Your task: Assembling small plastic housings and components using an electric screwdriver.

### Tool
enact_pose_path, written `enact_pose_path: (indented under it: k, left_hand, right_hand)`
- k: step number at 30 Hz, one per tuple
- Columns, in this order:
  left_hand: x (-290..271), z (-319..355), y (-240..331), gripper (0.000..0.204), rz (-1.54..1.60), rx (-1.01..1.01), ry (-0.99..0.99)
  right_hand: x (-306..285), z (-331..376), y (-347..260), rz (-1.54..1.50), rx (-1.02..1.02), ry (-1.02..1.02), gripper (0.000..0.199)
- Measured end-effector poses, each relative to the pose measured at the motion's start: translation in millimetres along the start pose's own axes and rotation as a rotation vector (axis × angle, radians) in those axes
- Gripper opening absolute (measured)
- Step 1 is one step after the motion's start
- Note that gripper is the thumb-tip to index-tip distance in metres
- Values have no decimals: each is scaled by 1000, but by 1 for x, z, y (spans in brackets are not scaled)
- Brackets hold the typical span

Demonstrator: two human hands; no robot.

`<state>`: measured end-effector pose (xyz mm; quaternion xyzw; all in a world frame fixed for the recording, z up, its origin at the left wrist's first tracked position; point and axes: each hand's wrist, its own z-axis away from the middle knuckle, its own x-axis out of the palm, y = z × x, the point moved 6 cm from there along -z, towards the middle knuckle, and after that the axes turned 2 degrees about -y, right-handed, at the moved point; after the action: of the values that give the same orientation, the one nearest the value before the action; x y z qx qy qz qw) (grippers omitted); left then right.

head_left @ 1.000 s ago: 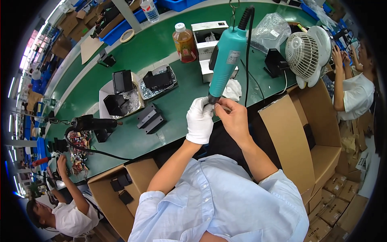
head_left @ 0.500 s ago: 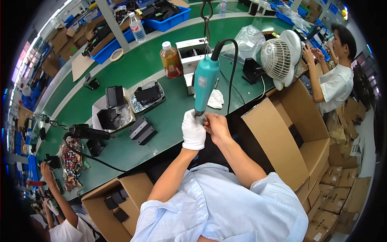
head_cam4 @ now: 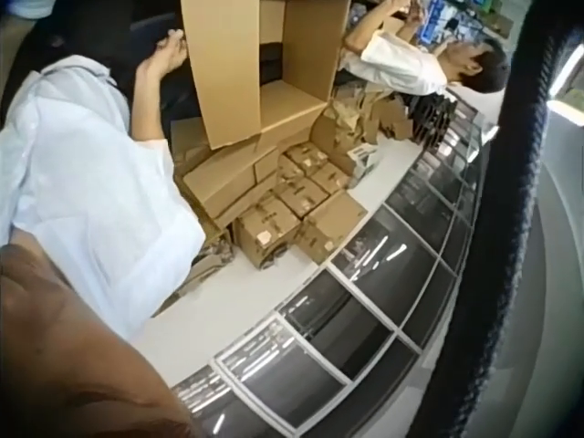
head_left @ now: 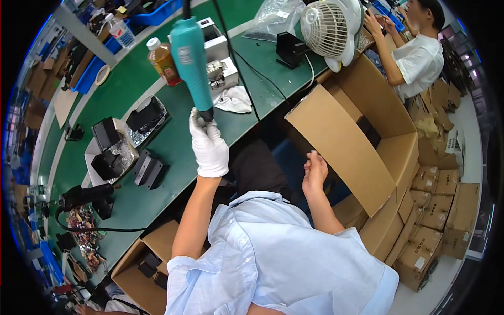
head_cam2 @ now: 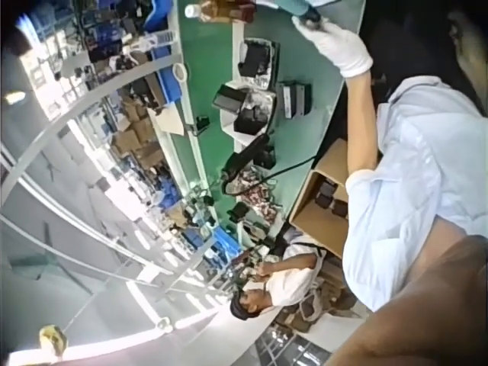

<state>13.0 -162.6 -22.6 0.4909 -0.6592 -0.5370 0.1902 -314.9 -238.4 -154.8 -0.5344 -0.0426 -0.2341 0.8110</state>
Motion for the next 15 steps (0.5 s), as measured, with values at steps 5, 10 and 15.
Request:
enact_pose_path:
  k: [5, 10, 15]
  left_hand:
    - [-4, 0, 26, 50, -122, 75, -45]
    - [6, 7, 12, 63, -191, 126, -141]
    - [-1, 18, 15, 65, -401, 440, 105]
  right_hand:
    - [-11, -30, 12, -32, 59, 84, 29]
    - [-25, -40, 27, 131, 162, -49, 30]
    - [-36, -51, 48, 324, 57, 33, 33]
